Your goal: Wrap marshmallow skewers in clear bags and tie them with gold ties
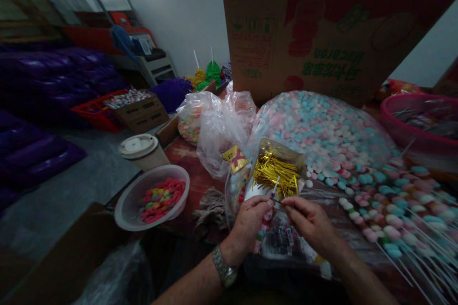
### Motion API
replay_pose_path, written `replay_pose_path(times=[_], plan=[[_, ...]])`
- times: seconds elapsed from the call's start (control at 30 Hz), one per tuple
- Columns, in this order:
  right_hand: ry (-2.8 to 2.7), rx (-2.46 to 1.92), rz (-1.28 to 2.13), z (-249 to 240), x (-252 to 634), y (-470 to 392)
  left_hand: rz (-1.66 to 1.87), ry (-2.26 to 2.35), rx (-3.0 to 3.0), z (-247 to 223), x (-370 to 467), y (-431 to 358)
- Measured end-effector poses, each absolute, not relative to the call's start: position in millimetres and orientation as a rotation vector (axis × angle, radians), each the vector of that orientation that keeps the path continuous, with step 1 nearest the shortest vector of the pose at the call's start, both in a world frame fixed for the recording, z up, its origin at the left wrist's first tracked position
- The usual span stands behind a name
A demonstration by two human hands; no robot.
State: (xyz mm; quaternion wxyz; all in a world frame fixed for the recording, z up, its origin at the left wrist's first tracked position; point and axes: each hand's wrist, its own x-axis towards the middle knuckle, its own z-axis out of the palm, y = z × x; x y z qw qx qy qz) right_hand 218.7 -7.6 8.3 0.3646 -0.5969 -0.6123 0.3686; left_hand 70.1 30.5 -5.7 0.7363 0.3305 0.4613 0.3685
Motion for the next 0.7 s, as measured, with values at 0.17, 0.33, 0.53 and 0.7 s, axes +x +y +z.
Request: replay_pose_path(times=[0.17,0.33,0.53,0.7], plan=[[-1.309,-1.482,1.055,-1,203,-22,0.771,1.058,0.839,3,81,21],[-1.228,-1.496,1.14,-10,211,-21,0.655,1.067,1.016,-4,82,15],[-1.164,-1.464,1.23,-16,209,-27,0.613,0.856,1.123,-5,72,9],[-1.199,-1.457,1.213,-11,210,-30,0.472,0.759,1.085,-5,65,6]])
